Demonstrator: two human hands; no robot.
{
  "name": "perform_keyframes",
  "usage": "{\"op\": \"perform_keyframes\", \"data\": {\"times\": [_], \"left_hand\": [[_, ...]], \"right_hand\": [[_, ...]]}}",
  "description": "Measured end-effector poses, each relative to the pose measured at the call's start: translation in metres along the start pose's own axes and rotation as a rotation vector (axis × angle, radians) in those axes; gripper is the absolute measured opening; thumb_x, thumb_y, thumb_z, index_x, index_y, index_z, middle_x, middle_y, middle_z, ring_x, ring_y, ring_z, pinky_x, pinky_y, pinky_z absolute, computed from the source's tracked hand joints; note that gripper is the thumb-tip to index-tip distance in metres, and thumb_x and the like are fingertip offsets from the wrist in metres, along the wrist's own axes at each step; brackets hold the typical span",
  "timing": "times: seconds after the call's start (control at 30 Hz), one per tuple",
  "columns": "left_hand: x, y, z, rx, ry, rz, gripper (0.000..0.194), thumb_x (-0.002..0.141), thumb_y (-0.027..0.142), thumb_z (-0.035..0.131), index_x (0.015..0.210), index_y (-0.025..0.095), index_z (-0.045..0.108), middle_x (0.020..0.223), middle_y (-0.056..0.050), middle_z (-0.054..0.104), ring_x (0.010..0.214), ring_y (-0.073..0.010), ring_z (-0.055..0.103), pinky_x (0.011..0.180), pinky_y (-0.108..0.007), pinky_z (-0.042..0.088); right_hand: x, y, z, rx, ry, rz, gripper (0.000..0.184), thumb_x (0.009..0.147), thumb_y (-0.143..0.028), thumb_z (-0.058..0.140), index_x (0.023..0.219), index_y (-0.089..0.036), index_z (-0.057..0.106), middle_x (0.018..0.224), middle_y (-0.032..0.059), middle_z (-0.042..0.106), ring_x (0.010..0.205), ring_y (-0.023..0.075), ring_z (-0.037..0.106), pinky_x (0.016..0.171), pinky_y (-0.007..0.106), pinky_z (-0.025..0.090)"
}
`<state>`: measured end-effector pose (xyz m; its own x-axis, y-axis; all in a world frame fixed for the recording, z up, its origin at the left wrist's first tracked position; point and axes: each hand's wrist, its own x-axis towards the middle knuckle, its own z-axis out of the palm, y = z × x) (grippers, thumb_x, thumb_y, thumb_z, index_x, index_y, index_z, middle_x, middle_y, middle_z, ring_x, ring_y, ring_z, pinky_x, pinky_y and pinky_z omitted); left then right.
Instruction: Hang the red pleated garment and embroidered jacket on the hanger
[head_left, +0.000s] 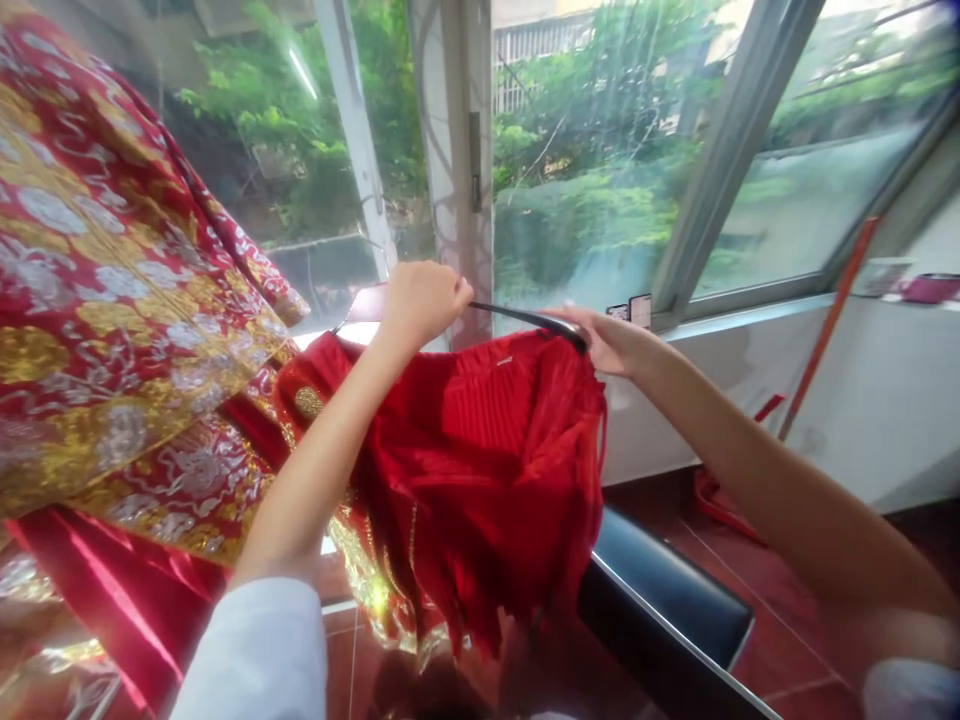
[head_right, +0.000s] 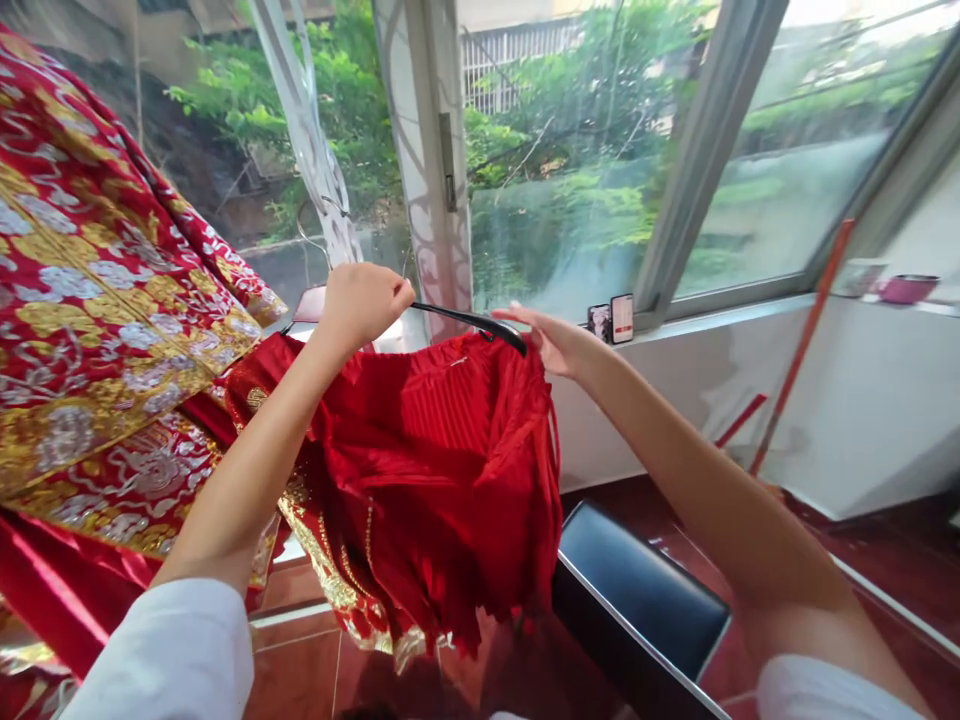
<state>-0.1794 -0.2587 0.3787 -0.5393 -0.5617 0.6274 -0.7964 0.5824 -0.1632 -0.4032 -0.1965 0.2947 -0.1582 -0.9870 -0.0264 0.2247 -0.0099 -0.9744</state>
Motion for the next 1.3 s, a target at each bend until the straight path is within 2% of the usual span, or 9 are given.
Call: {"op": "perform_keyframes", "data": {"times": [0.13, 0.33, 0.43, 0.6, 0.77, 0.9, 0.97, 1.07, 1.3], "left_hand": [[0.001, 0.005, -0.002, 0.084, -0.013, 0.008, 0.045, 0.090, 0.029, 0.034, 0.086, 0.007, 0.073, 0.084, -0.018, 0.069, 0.085, -0.0277, 0.063, 0.079, -0.040, 0.040], [0.008, 0.008, 0.011, 0.100, 0.023, -0.034, 0.040, 0.089, 0.018, 0.035, 0.088, 0.006, 0.073, 0.087, -0.020, 0.070, 0.090, -0.0303, 0.063, 0.078, -0.041, 0.039], [0.008, 0.008, 0.016, 0.093, 0.036, -0.041, 0.037, 0.090, 0.017, 0.037, 0.085, 0.007, 0.072, 0.083, -0.018, 0.069, 0.089, -0.0294, 0.063, 0.078, -0.041, 0.039], [0.004, 0.014, 0.009, 0.126, 0.029, -0.058, 0.039, 0.094, 0.021, 0.036, 0.092, 0.006, 0.071, 0.091, -0.018, 0.068, 0.091, -0.0280, 0.062, 0.084, -0.041, 0.040], [-0.035, -0.008, -0.035, -0.149, 0.204, 0.109, 0.039, 0.097, 0.026, 0.033, 0.118, 0.012, 0.062, 0.115, -0.013, 0.062, 0.107, -0.0209, 0.058, 0.093, -0.031, 0.040], [-0.096, -0.063, -0.063, -0.024, 0.262, -0.136, 0.034, 0.093, 0.035, 0.042, 0.112, 0.018, 0.064, 0.113, -0.010, 0.064, 0.111, -0.0254, 0.055, 0.100, -0.035, 0.036], [-0.120, -0.091, -0.062, -0.023, 0.172, -0.252, 0.037, 0.091, 0.041, 0.042, 0.108, 0.016, 0.064, 0.108, -0.011, 0.066, 0.103, -0.0266, 0.058, 0.094, -0.036, 0.039], [-0.139, -0.118, -0.052, -0.134, 0.007, -0.301, 0.039, 0.090, 0.048, 0.039, 0.088, 0.017, 0.063, 0.085, -0.008, 0.065, 0.079, -0.0221, 0.058, 0.075, -0.031, 0.041], [-0.129, -0.143, -0.043, -0.365, -0.090, -0.261, 0.043, 0.087, 0.049, 0.038, 0.055, 0.020, 0.031, 0.053, 0.001, 0.034, 0.053, -0.0119, 0.033, 0.056, -0.028, 0.030]], "right_hand": [[0.007, -0.039, 0.002, -0.249, 0.125, -0.127, 0.037, 0.078, 0.001, 0.054, 0.114, -0.009, 0.060, 0.069, 0.0005, 0.068, 0.058, 0.0102, 0.061, 0.063, 0.024, 0.051], [-0.020, -0.093, 0.056, -0.631, 0.444, -0.641, 0.027, 0.066, -0.003, 0.069, 0.091, -0.011, 0.068, 0.056, -0.0062, 0.051, 0.053, 0.0053, 0.047, 0.077, 0.032, 0.049], [-0.048, -0.054, 0.100, -1.067, 0.497, -0.953, 0.017, 0.074, -0.009, 0.058, 0.086, -0.016, 0.066, 0.076, 0.0031, 0.064, 0.070, 0.0159, 0.058, 0.079, 0.035, 0.051], [-0.064, 0.061, 0.144, -1.532, 0.257, -0.759, 0.048, 0.086, -0.006, 0.024, 0.105, -0.025, 0.064, 0.096, 0.0127, 0.069, 0.076, 0.0223, 0.066, 0.056, 0.033, 0.052], [-0.057, 0.077, 0.114, -1.393, 0.121, -0.629, 0.046, 0.091, -0.040, 0.044, 0.135, -0.028, 0.049, 0.087, 0.0113, 0.072, 0.067, 0.0270, 0.067, 0.063, 0.044, 0.053], [-0.047, 0.036, 0.065, -1.047, 0.383, -0.932, 0.039, 0.093, -0.038, 0.043, 0.124, -0.024, 0.062, 0.100, 0.0114, 0.072, 0.089, 0.0265, 0.068, 0.087, 0.045, 0.050], [-0.031, 0.020, 0.048, -0.977, 0.389, -1.064, 0.035, 0.088, -0.035, 0.053, 0.119, -0.023, 0.065, 0.116, 0.0096, 0.068, 0.108, 0.0278, 0.062, 0.099, 0.046, 0.044], [0.000, 0.011, 0.039, -0.927, 0.139, -1.068, 0.040, 0.081, -0.033, 0.062, 0.120, -0.024, 0.065, 0.123, 0.0062, 0.065, 0.115, 0.0286, 0.058, 0.103, 0.047, 0.040], [0.026, 0.002, 0.044, -0.624, 0.032, -0.854, 0.014, 0.083, -0.026, 0.062, 0.076, -0.020, 0.073, 0.073, -0.0021, 0.069, 0.075, 0.0162, 0.063, 0.074, 0.025, 0.045]]}}
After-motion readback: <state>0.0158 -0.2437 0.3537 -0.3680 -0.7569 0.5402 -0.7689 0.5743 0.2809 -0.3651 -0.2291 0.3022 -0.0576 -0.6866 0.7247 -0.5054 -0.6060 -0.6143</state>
